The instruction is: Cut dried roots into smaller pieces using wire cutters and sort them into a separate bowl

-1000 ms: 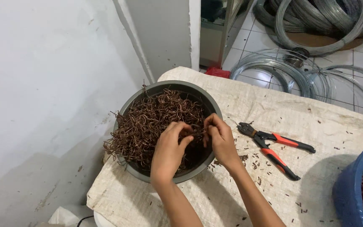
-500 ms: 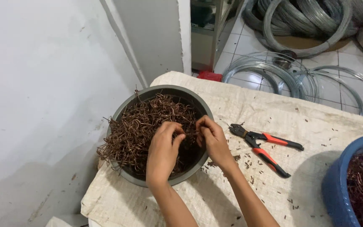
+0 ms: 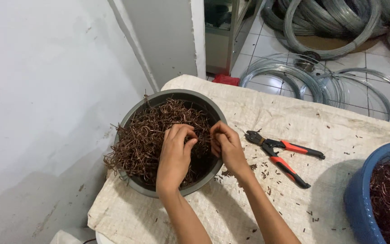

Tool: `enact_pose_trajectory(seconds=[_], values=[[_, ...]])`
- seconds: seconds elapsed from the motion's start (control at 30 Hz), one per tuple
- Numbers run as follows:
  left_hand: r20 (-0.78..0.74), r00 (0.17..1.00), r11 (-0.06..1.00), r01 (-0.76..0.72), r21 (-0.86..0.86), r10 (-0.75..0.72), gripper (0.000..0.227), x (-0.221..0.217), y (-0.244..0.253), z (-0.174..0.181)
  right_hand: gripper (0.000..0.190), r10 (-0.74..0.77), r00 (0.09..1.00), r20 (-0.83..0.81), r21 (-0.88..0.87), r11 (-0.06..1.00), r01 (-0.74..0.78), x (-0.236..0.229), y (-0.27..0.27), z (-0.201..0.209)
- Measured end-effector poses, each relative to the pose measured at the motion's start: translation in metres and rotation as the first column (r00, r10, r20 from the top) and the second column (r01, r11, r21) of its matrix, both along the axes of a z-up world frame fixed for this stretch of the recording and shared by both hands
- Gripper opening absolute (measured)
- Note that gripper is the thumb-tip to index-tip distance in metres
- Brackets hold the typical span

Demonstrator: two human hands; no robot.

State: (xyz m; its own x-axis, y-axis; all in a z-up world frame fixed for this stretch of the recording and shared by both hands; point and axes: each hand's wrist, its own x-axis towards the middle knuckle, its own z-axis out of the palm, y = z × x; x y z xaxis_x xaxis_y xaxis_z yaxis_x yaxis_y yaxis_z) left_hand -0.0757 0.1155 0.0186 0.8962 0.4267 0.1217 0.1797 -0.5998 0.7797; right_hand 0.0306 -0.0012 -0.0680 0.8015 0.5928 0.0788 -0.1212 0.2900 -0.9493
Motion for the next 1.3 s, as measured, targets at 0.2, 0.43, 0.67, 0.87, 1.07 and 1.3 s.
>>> enact_pose_trajectory(seconds=[0.2,0.43,0.67,0.87,1.07,1.3], values=[[0.070,0.997,0.995,0.036,-0.089,-0.030,0.010,-0.008,-0.004,0.017,0.023,0.033,0.990,0.141,-0.114,0.993,-0.017,-0.007,-0.004,0.011],[0.004,0.998,0.998,-0.055,-0.033,0.055,0.010,-0.005,-0.003,0.012,0.020,-0.035,0.999,0.042,-0.011,0.999,0.036,-0.001,-0.001,0.000],[-0.192,0.968,0.986,-0.153,0.068,0.164,0.022,-0.007,-0.001,-0.006,0.018,-0.039,0.995,0.095,0.084,0.996,0.031,0.005,-0.004,-0.007],[-0.129,0.977,0.976,-0.146,0.164,0.168,0.026,0.006,-0.005,-0.011,0.023,-0.098,0.964,0.246,-0.027,0.994,0.108,-0.004,-0.012,0.005],[0.008,0.996,0.990,-0.090,0.106,0.090,0.021,0.015,-0.024,0.003,0.026,-0.220,0.935,0.278,-0.015,0.972,0.233,0.002,-0.048,0.001],[-0.063,0.995,0.992,0.078,0.097,-0.072,0.029,0.037,-0.054,0.009,0.030,-0.225,0.929,0.293,-0.090,0.961,0.261,0.017,-0.110,-0.005]])
